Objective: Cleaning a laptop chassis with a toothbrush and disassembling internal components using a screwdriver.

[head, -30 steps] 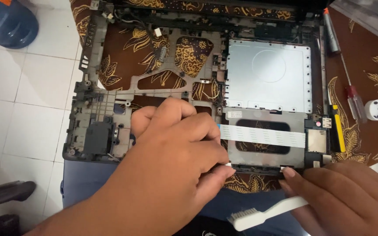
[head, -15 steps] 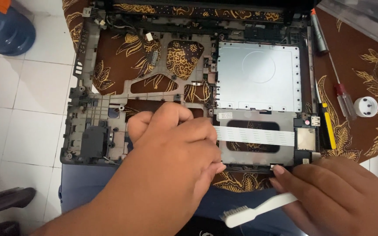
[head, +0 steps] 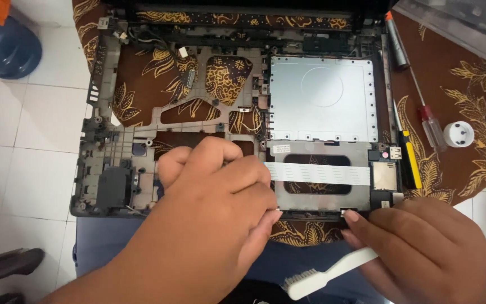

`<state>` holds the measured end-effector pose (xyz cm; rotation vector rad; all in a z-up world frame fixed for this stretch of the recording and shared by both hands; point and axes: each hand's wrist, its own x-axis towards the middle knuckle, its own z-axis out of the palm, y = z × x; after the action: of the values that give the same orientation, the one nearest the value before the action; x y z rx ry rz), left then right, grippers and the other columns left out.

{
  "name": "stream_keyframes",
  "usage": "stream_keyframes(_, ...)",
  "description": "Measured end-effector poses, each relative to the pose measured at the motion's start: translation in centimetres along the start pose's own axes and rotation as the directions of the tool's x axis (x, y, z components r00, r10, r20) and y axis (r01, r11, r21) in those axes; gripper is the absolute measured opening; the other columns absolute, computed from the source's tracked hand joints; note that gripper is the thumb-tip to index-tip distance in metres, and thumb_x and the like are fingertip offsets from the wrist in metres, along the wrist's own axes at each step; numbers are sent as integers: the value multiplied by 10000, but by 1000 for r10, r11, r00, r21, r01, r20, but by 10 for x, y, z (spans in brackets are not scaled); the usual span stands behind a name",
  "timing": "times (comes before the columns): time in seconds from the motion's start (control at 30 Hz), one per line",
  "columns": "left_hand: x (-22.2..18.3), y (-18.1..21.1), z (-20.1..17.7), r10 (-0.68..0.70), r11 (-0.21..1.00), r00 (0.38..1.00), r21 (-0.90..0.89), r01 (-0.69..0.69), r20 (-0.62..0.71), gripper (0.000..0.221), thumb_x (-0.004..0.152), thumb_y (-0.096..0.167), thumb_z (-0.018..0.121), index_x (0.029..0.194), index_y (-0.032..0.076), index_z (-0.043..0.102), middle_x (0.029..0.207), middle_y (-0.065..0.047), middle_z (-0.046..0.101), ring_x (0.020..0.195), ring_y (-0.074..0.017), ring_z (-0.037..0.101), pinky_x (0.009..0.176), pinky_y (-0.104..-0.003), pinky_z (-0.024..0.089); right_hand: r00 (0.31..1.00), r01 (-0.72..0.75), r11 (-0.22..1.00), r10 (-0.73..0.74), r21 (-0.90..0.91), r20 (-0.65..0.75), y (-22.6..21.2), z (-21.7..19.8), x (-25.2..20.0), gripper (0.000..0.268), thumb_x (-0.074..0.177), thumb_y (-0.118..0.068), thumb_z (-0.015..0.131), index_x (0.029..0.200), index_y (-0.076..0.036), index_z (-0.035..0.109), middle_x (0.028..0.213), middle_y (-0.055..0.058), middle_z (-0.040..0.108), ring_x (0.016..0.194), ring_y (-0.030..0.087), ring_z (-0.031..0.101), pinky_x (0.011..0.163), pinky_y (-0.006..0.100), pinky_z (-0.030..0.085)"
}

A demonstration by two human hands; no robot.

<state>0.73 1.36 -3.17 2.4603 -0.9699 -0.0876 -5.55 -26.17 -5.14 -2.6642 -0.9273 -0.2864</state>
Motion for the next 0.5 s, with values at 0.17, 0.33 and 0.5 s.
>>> stream_keyframes(0.17, -1, 0, -2, 49, 997, 998, 58, -51, 32, 181, 914, 198, 686, 751, 222, 610, 917, 89, 578, 1011, -245, 478, 830, -478, 267, 999, 13, 1000, -13, 2, 40, 3, -2, -5, 277, 874, -299, 743, 1062, -96, 735, 881, 62, 679, 679, 256, 626, 665, 462, 543)
stream_keyframes(0.33, -3, 2, 2, 131, 985, 990, 122, -124, -51, 167, 860, 184, 767, 764, 201, 631, 911, 30, 616, 958, -264, 502, 810, -452, 320, 997, -56, 992, 50, -109, -61, 20, -10, -25, 317, 912, -277, 681, 1161, -83, 718, 995, 81, 723, 788, 262, 680, 727, 426, 543)
stream_keyframes(0.5, -10, -6, 18, 151, 970, 988, 199, -139, -43, 339, 860, 489, 805, 921, 177, 687, 1109, -17, 630, 1053, -292, 522, 910, -426, 397, 761, -587, 808, 527, -56, -379, 28, -15, -35, 310, 913, 76, 645, 1190, -9, 756, 1031, 115, 700, 769, 237, 538, 829, 351, 426)
